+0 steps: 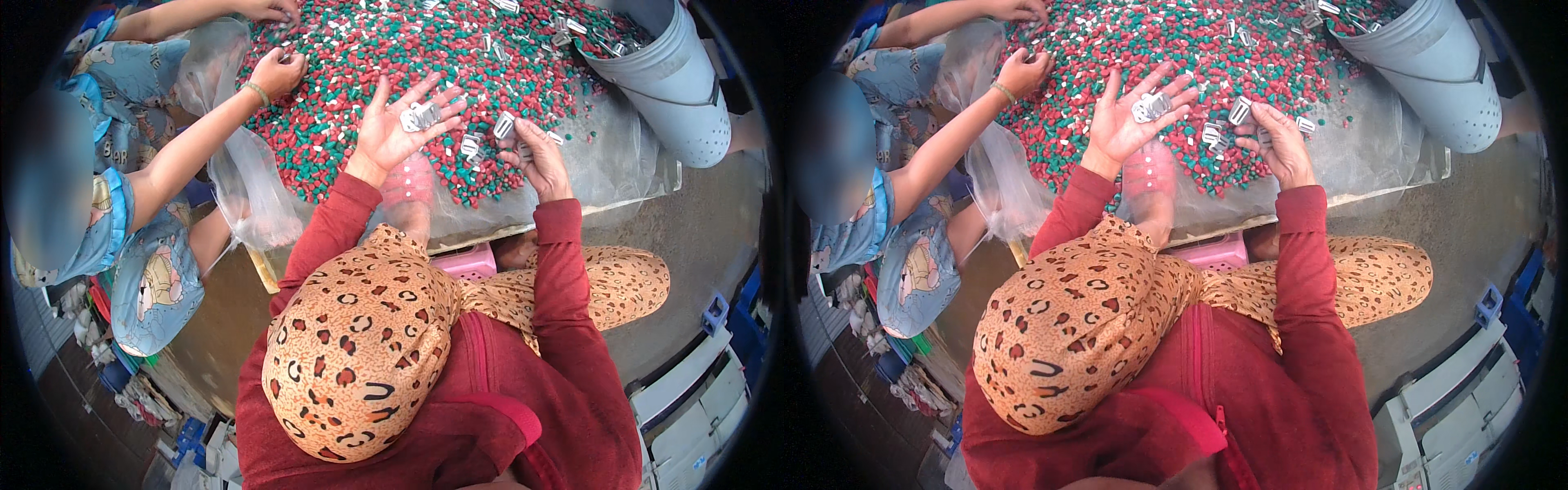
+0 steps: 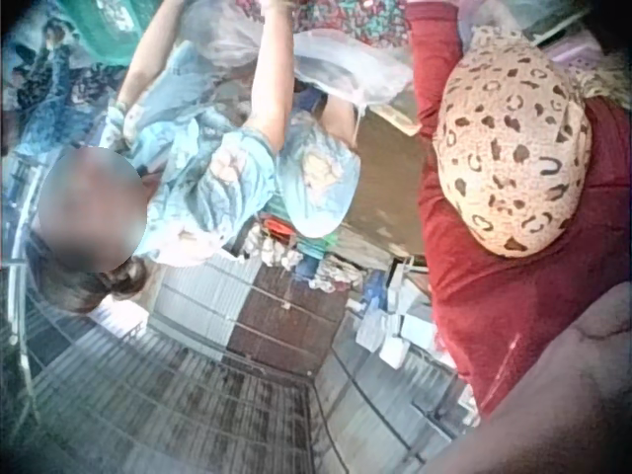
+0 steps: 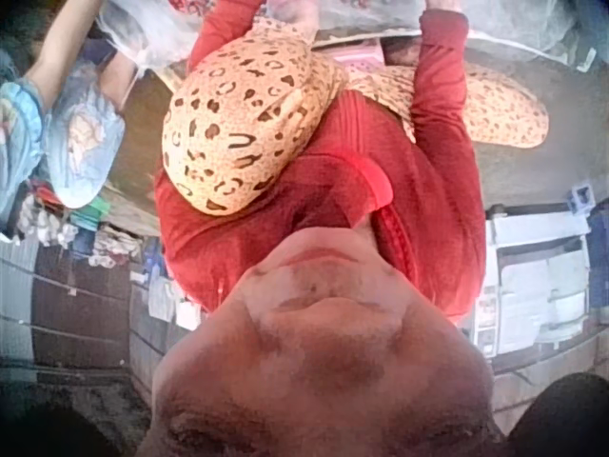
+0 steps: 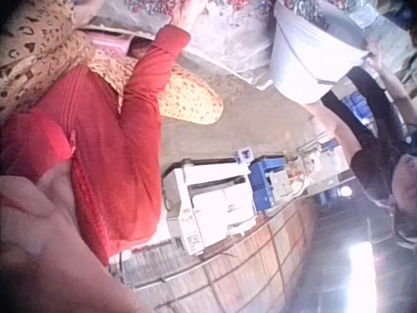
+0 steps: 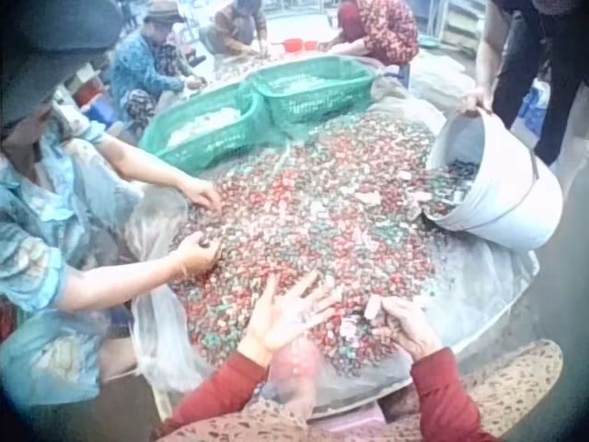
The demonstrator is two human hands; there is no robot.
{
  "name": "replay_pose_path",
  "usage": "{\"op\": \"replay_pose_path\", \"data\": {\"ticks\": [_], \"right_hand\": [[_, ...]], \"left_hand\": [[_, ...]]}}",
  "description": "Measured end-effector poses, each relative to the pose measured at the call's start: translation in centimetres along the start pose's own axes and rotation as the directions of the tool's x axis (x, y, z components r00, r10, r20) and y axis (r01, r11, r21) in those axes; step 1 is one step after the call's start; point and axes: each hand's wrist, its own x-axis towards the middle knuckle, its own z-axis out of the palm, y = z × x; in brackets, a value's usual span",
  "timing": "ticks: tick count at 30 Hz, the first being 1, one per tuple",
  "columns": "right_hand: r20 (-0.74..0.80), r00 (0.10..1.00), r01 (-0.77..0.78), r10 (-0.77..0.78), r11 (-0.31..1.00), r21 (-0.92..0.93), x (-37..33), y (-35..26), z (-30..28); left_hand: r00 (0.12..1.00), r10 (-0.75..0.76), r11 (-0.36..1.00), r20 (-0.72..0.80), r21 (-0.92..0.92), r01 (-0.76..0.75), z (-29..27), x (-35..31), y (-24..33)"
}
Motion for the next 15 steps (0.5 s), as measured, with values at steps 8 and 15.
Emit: {"op": "replay_pose_path", "data": {"ticks": [8,15], "right_hand": [[-0.067,0.998,0.001,0.001,1.0,0.02,1.0,0.5,-1.8],[-0.072,0.996,0.041,-0.043,0.999,-0.032,-0.8,0.3,-2.1]], "left_hand": [[0.996,-0.026,0.989,-0.082,0.145,0.038,-0.1,0.5,-0.7],[0.99,0.065,-0.819,-0.126,0.56,0.125,0.0,2.5,-3.2]]}}
